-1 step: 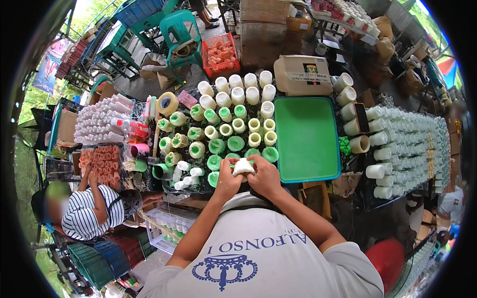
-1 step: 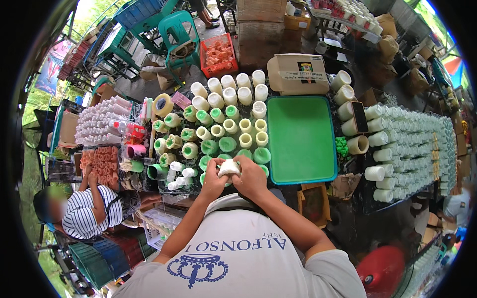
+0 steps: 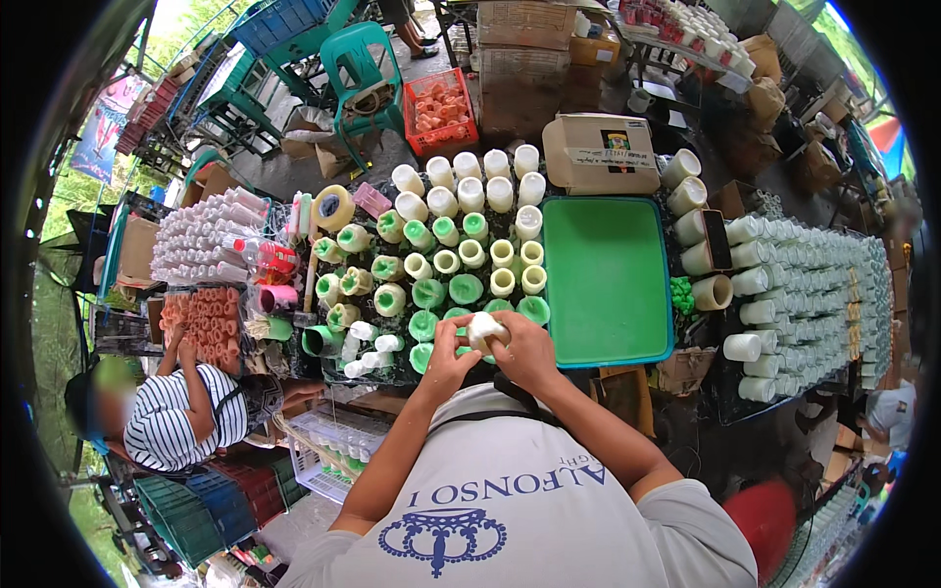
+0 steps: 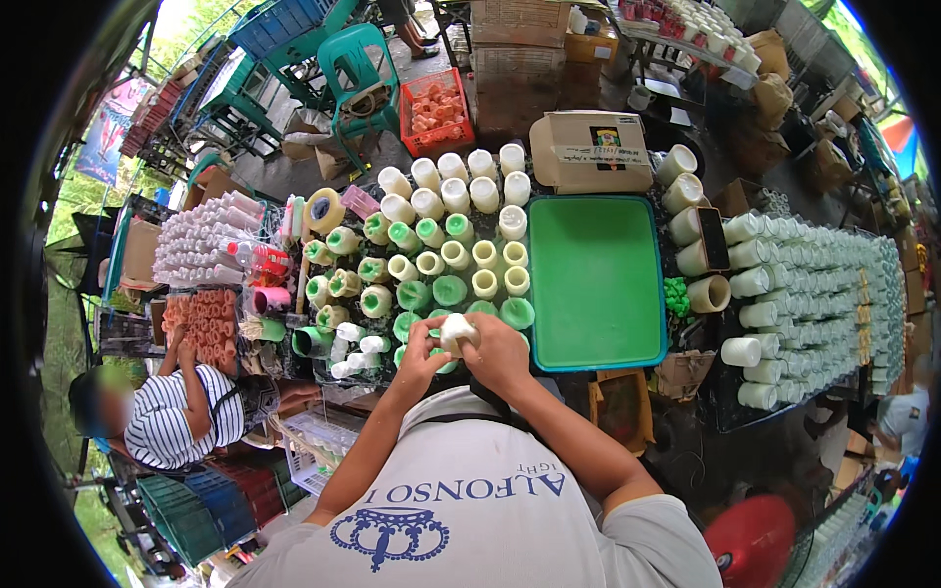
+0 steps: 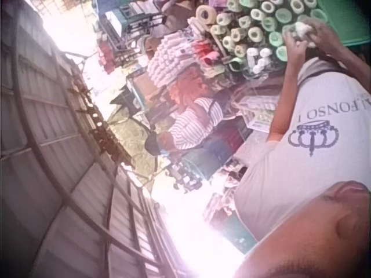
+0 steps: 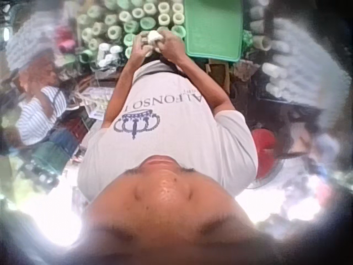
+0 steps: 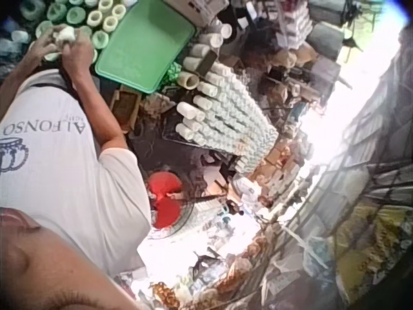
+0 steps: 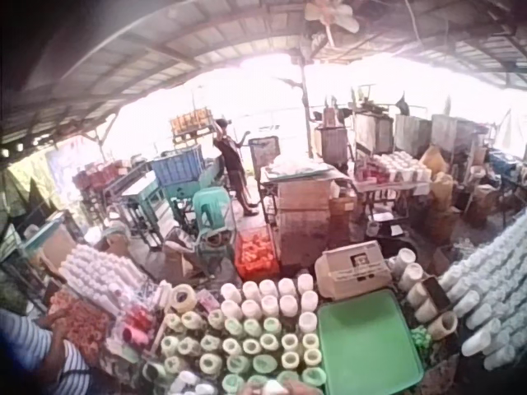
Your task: The person repeatedly picks up white cylindrical candle bodies and green circular wick holders, then presses the wick holder into the top of each candle. The person handles the items one at a time and places the assembled candles back into a tray.
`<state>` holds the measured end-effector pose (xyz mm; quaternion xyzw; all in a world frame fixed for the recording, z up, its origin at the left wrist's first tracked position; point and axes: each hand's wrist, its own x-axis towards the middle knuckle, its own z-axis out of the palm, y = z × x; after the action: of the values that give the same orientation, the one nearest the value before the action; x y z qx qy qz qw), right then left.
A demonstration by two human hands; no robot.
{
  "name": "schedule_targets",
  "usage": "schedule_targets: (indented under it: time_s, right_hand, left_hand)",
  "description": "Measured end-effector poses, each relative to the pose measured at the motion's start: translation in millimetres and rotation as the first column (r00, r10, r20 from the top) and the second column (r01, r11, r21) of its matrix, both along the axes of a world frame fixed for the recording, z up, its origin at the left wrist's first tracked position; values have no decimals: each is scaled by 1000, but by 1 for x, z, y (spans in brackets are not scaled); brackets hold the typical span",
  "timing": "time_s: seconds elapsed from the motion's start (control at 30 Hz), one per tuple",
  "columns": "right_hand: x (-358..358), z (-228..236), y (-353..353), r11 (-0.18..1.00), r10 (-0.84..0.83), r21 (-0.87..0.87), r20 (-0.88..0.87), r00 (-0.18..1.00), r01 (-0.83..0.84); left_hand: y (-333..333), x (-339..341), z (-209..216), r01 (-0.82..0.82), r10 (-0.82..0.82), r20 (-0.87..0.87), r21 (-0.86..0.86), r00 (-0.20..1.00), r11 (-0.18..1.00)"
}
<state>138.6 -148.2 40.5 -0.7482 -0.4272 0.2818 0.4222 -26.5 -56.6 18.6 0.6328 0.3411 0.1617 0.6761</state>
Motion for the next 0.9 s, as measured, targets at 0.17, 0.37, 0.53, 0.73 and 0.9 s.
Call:
schedule_targets:
  time_s: [0.17, 0.37, 0.53, 0.73, 0.9]
  right_hand:
    - [38, -12, -3, 966, 249, 157, -341, 907, -206]
    - [67, -14, -5, 934, 354, 212, -422, 835, -289]
    - [71, -29, 5, 950, 313, 125, -366, 876, -287]
    - [69, -32, 7, 974, 224, 99, -286, 932, -204]
    - [62, -28, 16, 952, 283, 125, -22, 959, -278]
  left_hand:
    - [-9, 13, 0, -183, 191, 89, -92, 978, 979]
    - [-16, 12, 6, -169, 187, 126, -143, 974, 975]
    - [-11, 15, 3, -71, 85, 127, -116, 988, 991]
    - [-17, 38, 21, 1, 43, -208, 207, 977, 978]
    - [-31, 40, 10, 19, 140, -308, 461, 941, 887]
